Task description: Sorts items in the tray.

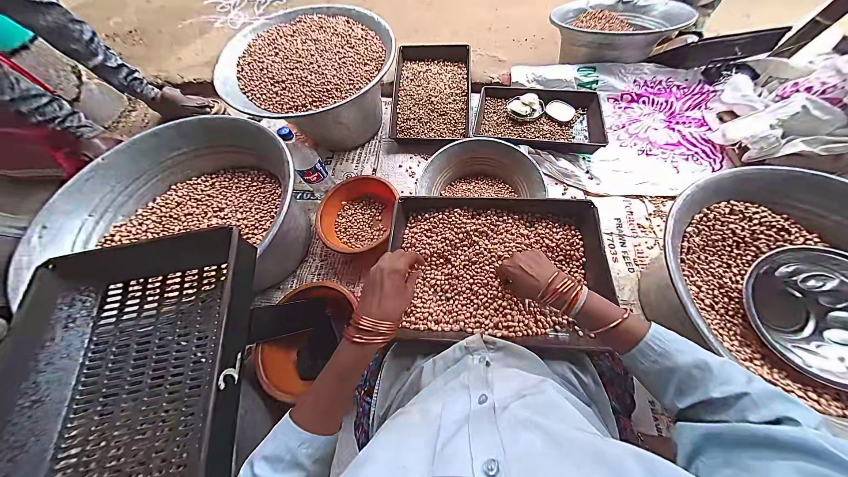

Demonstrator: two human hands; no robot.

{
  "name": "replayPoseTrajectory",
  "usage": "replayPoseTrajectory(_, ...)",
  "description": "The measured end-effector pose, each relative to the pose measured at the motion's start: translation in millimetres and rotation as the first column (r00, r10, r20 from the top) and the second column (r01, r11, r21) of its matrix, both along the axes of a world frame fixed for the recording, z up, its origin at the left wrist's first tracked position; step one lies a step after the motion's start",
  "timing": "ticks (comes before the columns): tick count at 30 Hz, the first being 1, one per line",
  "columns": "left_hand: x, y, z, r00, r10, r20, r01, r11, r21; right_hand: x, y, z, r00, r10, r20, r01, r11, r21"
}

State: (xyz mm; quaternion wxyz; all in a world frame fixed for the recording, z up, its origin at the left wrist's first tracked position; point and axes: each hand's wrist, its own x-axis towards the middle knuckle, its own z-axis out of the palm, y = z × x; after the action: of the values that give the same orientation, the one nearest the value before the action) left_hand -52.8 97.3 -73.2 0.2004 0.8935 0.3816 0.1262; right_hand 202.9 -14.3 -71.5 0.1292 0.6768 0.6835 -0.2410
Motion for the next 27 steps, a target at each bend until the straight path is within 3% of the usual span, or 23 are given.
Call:
replayPoseTrajectory(1,5.5,-14.2,-3.2,0.990,-0.126,-0.058,0.114,0.976,-0.184,-2.3,7.8,6.7,0.999,0.033,0.006,-0.034,0.998,0.058)
replayPoseTrajectory(3,21.8,-38.6,-17.8,0.928,-0.321,-0.188,0.209,0.868,-0.450,-9.9,23.2,27.4,0.997,0.060,-0.048,-0.040,0.939,0.343)
replayPoseTrajectory(5,35.2,-54.0,-33.5,0.859,-0.413,-0.303,0.215,0.828,-0.518,-19.2,34.9,52.1,0.985,0.108,-0.134,0.007,0.754,0.657)
replayPoseTrajectory(6,39.3,-57.4,-38.1,0.839,-0.427,-0.336,0.210,0.826,-0.523,-23.2,36.9,62.0,0.977,0.138,-0.161,0.020,0.697,0.717)
replayPoseTrajectory(8,41.5,-57.0,-41.0,0.826,-0.442,-0.350,0.211,0.818,-0.535,-30.9,31.2,62.6,0.962,0.190,-0.197,-0.011,0.747,0.664)
replayPoseTrajectory(10,38.6,-50.2,-36.1,0.830,-0.448,-0.332,0.228,0.816,-0.531,-42.0,17.3,43.1,0.949,0.214,-0.231,-0.093,0.891,0.444)
replayPoseTrajectory(12,29.4,-31.9,-19.0,0.883,-0.350,-0.314,0.188,0.875,-0.447,-53.1,2.2,19.8,0.953,0.209,-0.221,-0.169,0.968,0.185)
replayPoseTrajectory(14,9.2,-5.1,4.0,0.978,-0.062,-0.199,0.026,0.983,-0.180,-59.8,-12.4,-7.1,0.959,0.206,-0.193,-0.191,0.977,0.093)
replayPoseTrajectory(16,-11.6,24.8,19.2,0.985,0.166,0.053,-0.173,0.974,0.150,-61.8,-22.6,-26.2,0.961,0.203,-0.189,-0.184,0.976,0.115)
replayPoseTrajectory(17,-18.5,35.0,26.9,0.972,0.203,0.118,-0.225,0.950,0.215,-61.9,-25.7,-30.7,0.960,0.207,-0.187,-0.184,0.974,0.134)
replayPoseTrajectory(20,-19.5,30.4,19.4,0.989,0.108,0.106,-0.123,0.981,0.148,-61.9,-26.0,-31.1,0.957,0.240,-0.164,-0.219,0.966,0.138)
replayPoseTrajectory(22,-7.4,9.1,-2.4,0.997,-0.054,-0.053,0.050,0.995,-0.084,-64.5,-14.7,-19.8,0.947,0.295,-0.128,-0.294,0.955,0.025)
replayPoseTrajectory(24,7.3,-9.0,-20.3,0.938,-0.221,-0.266,0.140,0.945,-0.294,-66.3,4.8,-1.1,0.926,0.361,-0.110,-0.367,0.930,-0.037)
replayPoseTrajectory(25,12.5,-15.8,-29.0,0.901,-0.270,-0.340,0.153,0.930,-0.334,-65.6,15.0,10.4,0.924,0.361,-0.128,-0.363,0.932,0.013)
replayPoseTrajectory(27,16.9,-23.2,-44.5,0.863,-0.302,-0.404,0.186,0.935,-0.301,-59.7,32.5,31.5,0.928,0.321,-0.189,-0.235,0.898,0.373)
